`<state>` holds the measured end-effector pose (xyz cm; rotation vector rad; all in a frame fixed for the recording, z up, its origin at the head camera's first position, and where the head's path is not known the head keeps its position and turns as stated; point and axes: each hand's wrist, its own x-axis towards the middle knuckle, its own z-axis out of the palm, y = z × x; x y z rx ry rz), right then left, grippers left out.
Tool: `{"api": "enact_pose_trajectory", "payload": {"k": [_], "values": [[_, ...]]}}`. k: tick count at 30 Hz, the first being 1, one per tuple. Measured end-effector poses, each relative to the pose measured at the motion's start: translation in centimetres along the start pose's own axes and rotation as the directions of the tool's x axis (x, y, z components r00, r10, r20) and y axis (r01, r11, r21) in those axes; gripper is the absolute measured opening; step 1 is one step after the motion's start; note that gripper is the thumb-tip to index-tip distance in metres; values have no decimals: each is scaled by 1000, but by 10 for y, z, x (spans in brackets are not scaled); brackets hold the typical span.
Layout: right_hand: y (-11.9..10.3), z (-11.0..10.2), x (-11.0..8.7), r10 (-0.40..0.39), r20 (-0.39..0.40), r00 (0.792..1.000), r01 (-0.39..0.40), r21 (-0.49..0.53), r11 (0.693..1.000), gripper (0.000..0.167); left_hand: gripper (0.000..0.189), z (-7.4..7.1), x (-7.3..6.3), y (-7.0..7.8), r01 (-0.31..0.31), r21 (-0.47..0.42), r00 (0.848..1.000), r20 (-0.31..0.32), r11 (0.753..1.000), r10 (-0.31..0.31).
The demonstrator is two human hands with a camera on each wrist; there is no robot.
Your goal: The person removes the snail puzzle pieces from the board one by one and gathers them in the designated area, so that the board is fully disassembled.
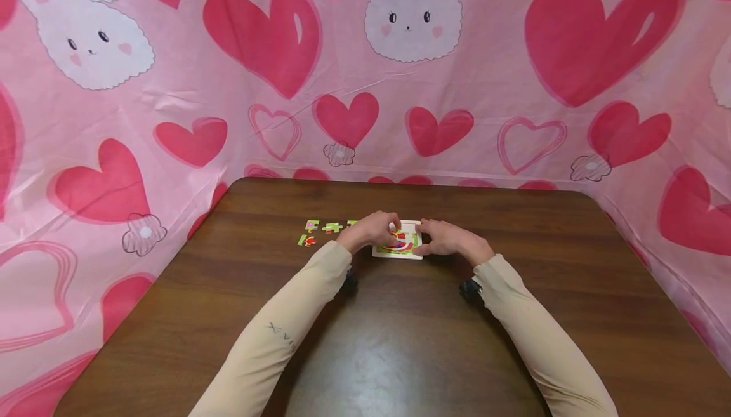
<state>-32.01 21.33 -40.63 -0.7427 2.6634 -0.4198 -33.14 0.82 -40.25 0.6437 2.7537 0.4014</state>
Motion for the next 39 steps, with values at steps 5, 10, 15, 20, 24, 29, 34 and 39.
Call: {"api": "enact_pose_trajectory", "payload": {"k": [5,10,15,20,24,29,34,39], "values": [[-2,0,-1,-12,23,1000,13,-12,1000,64,40,-1,-1,2,-1,2,1000,9,1000,1],[-3,0,-1,-5,30,1000,6,-11,1000,64,42,-1,-1,3,-6,3,1000,2,1000,6],[-3,0,-1,-21,20,1000,21,-10,1000,64,41,0,0,6,10,8,1000,-26,1000,-10],[-2,0,-1,-37,4,999,37,-16,999,63,43,2,-2,9,19,-13,999,-43,1000,-20],[-3,0,-2,-41,-2,999,41,-11,999,64,43,4,-3,10,17,-24,999,-45,1000,-18],[-3,2,-3,-34,-6,999,34,2,999,65,37,5,-5,10,12,-32,998,-63,999,-14],[-3,2,-3,-36,-11,999,36,-9,999,65,32,4,-9,9,-20,-30,993,-114,999,16],[-1,2,-3,-28,-21,999,28,-9,1000,64,31,2,-12,10,-38,-20,988,-148,999,35]]}}
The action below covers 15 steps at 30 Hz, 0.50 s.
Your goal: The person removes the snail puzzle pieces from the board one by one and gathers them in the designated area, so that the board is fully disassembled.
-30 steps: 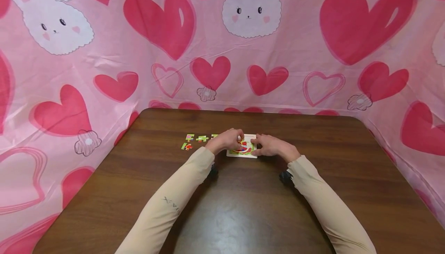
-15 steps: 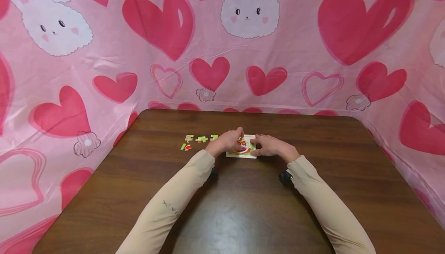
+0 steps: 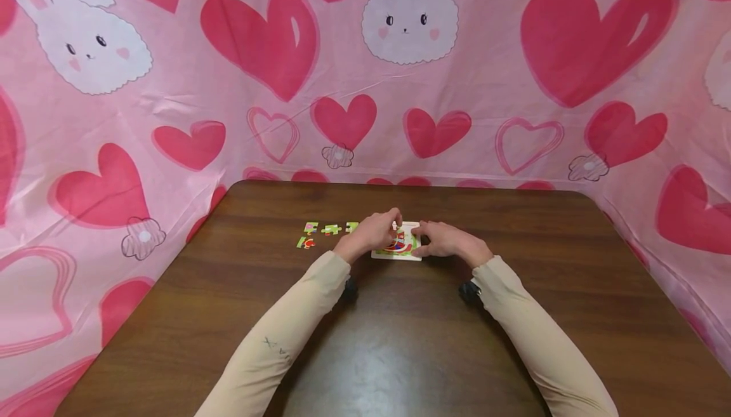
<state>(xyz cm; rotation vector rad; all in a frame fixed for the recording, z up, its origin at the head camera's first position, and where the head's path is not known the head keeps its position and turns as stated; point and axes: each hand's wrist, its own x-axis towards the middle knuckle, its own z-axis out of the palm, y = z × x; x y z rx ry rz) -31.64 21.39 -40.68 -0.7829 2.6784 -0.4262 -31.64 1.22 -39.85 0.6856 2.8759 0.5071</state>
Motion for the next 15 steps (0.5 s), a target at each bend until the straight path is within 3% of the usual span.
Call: {"api": "enact_pose_trajectory", "payload": {"k": [6,15], "values": [[0,1,-1,12,3,1000,-12,14,1000,67,28,-2,-4,3,-35,36,999,-40,999,36],[2,1,2,4,-5,1000,-4,2,1000,64,27,-8,-8,1,-22,-8,995,-92,1000,21]]}}
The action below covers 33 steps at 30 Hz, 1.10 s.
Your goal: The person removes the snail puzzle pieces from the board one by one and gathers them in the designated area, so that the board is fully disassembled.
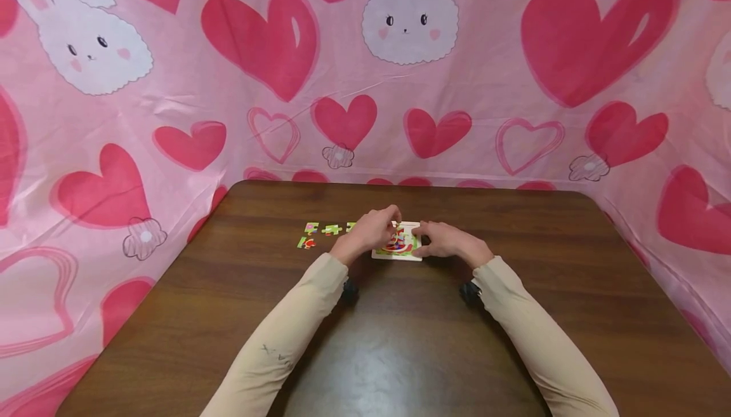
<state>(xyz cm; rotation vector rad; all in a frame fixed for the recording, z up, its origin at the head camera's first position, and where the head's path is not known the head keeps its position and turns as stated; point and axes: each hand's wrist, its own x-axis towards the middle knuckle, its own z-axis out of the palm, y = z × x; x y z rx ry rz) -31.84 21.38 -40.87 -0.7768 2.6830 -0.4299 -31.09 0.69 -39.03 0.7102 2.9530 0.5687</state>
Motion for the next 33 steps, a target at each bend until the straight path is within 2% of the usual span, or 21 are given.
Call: {"api": "enact_pose_trajectory", "payload": {"k": [5,10,15,25,33], "values": [[-1,-1,-1,0,4,1000,0,-7,1000,64,25,-2,-4,-4,0,-27,1000,-11,1000,0],[-1,-3,0,19,2,1000,-19,-8,1000,66,23,-4,-6,-10,22,-77,1000,1,997,-22],[0,-1,0,15,9,1000,-15,-6,1000,65,21,-5,-10,-18,22,-86,1000,13,996,-21],[-2,-1,1,30,9,1000,-30,17,999,64,20,-15,-22,-39,-10,-119,999,-32,993,6],[-1,0,-1,31,11,999,-31,13,999,64,21,-22,-33,-59,27,-206,999,-24,978,-33]]}}
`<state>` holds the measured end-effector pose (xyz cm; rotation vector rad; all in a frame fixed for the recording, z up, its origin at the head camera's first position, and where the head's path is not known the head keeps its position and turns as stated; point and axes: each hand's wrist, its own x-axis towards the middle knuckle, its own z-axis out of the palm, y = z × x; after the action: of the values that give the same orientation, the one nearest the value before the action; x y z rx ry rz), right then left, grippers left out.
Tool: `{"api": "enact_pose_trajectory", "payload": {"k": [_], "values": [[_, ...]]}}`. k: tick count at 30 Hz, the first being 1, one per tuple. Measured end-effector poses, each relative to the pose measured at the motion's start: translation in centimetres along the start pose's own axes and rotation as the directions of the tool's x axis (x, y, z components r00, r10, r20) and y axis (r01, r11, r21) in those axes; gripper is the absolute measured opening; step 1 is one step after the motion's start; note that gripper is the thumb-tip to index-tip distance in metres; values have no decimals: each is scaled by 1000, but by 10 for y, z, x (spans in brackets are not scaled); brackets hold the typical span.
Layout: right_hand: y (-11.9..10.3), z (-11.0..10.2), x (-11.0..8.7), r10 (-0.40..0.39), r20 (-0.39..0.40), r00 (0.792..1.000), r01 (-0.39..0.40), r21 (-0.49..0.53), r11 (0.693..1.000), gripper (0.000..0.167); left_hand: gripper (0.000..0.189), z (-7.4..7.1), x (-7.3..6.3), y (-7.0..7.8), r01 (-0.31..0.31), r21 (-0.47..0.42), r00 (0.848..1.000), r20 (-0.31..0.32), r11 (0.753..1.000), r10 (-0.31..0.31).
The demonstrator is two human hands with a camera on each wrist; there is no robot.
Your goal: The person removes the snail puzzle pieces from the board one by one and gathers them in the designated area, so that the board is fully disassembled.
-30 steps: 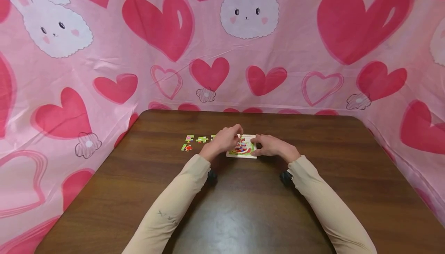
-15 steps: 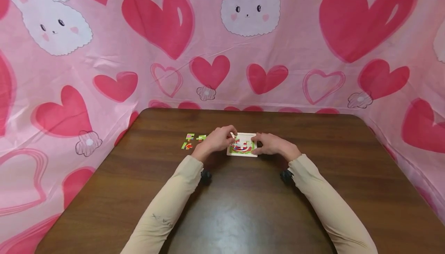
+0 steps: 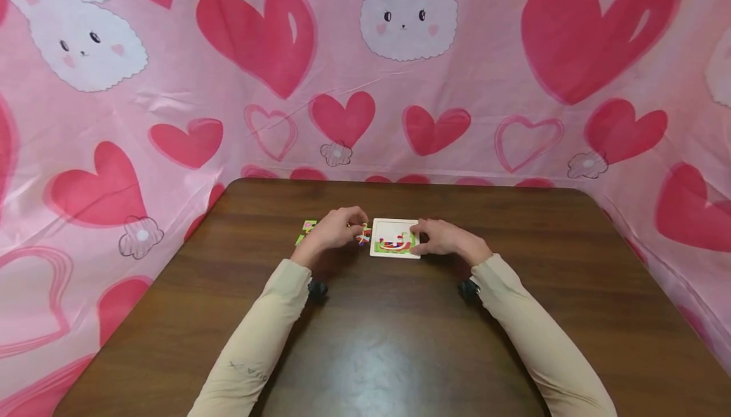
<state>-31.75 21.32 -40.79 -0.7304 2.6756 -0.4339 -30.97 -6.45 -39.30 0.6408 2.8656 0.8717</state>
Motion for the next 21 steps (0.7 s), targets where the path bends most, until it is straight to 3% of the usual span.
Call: {"api": "enact_pose_trajectory", "payload": {"k": [9,21], "values": [[0,-1,0,-2,-4,1000,2,5,1000,65,19,-18,-7,-14,20,-54,999,-25,998,-22],[-1,0,-2,-4,-7,1000,4,18,1000,63,18,-32,-17,-27,79,-134,997,29,988,-76]]}}
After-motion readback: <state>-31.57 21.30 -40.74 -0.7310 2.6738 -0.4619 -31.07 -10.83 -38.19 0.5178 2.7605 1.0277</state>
